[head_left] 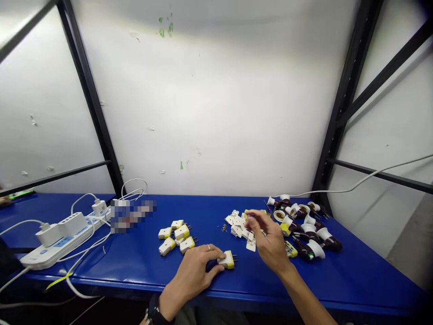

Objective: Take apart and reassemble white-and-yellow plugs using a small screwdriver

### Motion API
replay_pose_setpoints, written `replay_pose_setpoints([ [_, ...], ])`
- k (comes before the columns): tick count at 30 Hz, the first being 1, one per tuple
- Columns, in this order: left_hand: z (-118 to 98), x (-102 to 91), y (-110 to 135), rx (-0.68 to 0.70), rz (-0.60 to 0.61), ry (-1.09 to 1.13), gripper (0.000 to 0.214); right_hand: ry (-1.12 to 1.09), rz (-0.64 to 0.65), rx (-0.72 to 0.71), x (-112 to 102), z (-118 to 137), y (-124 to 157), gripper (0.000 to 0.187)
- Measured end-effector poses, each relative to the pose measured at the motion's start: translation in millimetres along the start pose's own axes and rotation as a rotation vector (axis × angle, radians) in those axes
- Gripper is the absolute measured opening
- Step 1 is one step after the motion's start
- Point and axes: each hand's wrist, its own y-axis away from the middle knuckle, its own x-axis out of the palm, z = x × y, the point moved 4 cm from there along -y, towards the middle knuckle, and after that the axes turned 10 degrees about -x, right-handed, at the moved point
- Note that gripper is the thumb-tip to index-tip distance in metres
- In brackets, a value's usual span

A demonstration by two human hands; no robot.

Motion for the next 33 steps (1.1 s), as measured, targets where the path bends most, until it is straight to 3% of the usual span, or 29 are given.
replay_pose_setpoints([
  [2, 8, -7.6, 8, 0.03, -0.049, -0.079, 0.014, 0.196, 0.034, -0.002, -20, -8, -2, 0.028],
  [5, 22, -25.0, 16, 0.05, -0.152, -0.223, 0.01, 0.632, 0.201, 0.043, -42, -29, -1, 0.024],
  [8, 38, -41.4, 21, 0.029, -0.239, -0.328, 0.007, 0.884, 0.452, 0.141, -49, -52, 9, 0.022],
  [11, 45, -47.5, 22, -0.006, -0.273, -0.362, 0.012, 0.994, 0.579, 0.144, -45, -64, 17, 0.024],
  [13, 38, -42.8, 21, -0.014, -0.261, -0.316, 0.025, 1.033, 0.609, 0.147, -40, -67, 20, 0.024],
  [16, 9, -19.8, 13, 0.042, -0.14, -0.203, 0.043, 1.059, 0.601, 0.165, -36, -68, 20, 0.021],
  [20, -42, 22.7, -12, 0.138, 0.106, -0.151, 0.053, 1.04, 0.536, 0.104, -36, -64, 20, 0.017],
  [23, -65, 42.5, -29, 0.16, 0.181, -0.181, 0.052, 0.997, 0.453, 0.061, -43, -57, 21, 0.015],
  [28, -63, 41.6, -28, 0.09, 0.19, -0.189, 0.036, 0.826, 0.37, 0.106, -50, -39, 27, 0.017],
  [31, -51, 28.8, -17, 0.024, 0.202, -0.191, 0.02, 0.767, 0.449, 0.145, -37, -31, 35, 0.015],
  [33, -42, 19.5, -13, -0.012, 0.203, -0.19, 0.023, 0.756, 0.514, 0.151, -23, -28, 42, 0.015],
])
